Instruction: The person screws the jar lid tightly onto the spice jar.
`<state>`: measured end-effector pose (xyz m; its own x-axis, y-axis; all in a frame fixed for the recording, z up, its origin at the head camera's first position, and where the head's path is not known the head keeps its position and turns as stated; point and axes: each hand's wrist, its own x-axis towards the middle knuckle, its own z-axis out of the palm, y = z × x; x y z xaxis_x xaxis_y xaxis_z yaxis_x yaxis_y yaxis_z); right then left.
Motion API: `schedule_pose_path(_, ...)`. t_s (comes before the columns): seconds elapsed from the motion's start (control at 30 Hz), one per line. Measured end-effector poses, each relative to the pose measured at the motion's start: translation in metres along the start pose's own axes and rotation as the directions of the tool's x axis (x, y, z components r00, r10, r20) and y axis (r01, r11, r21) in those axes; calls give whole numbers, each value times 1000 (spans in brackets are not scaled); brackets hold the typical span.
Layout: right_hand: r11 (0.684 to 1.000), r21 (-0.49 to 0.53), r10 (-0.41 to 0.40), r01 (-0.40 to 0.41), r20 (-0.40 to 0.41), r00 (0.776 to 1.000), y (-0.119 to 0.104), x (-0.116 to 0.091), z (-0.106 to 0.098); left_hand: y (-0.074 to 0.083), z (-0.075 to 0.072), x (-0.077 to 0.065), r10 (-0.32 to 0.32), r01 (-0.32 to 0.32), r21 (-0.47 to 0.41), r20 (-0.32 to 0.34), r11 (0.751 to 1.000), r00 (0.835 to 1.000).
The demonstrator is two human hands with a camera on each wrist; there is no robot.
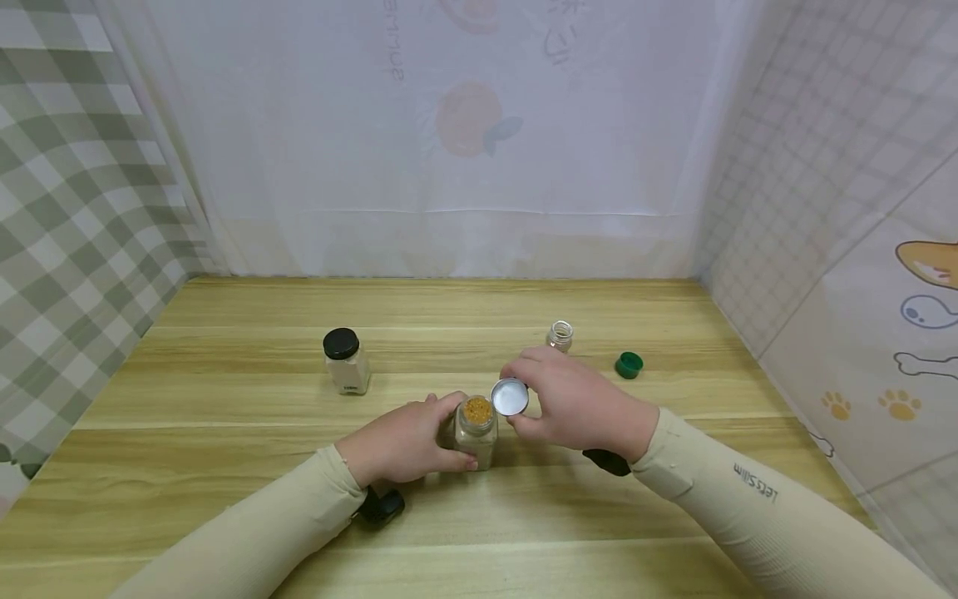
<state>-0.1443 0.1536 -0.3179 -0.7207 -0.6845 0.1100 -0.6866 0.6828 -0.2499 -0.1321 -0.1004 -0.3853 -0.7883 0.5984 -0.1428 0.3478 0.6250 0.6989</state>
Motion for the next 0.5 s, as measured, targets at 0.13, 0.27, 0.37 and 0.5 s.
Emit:
schedule_pose_path(0.13, 1000, -6, -2, 2, 1, 1000, 0, 0, 0, 1, 0, 0, 0, 0, 4, 1, 1000, 1000)
schedule_pose_path(0.27, 1000, -7, 2, -2, 5, 1000, 0, 1, -1, 1, 0, 1, 6, -6, 5, -1, 1000, 1000)
schedule_pose_path(0.37, 1000, -2, 10, -10, 15, 1000, 0, 0, 0, 1, 0, 1, 6, -6, 2, 1, 1000, 1000)
schedule_pose_path(0.5, 1000, -1, 12, -12, 22, 1000, 0, 0, 1, 1, -1, 1, -4, 4, 1, 7, 1000, 1000)
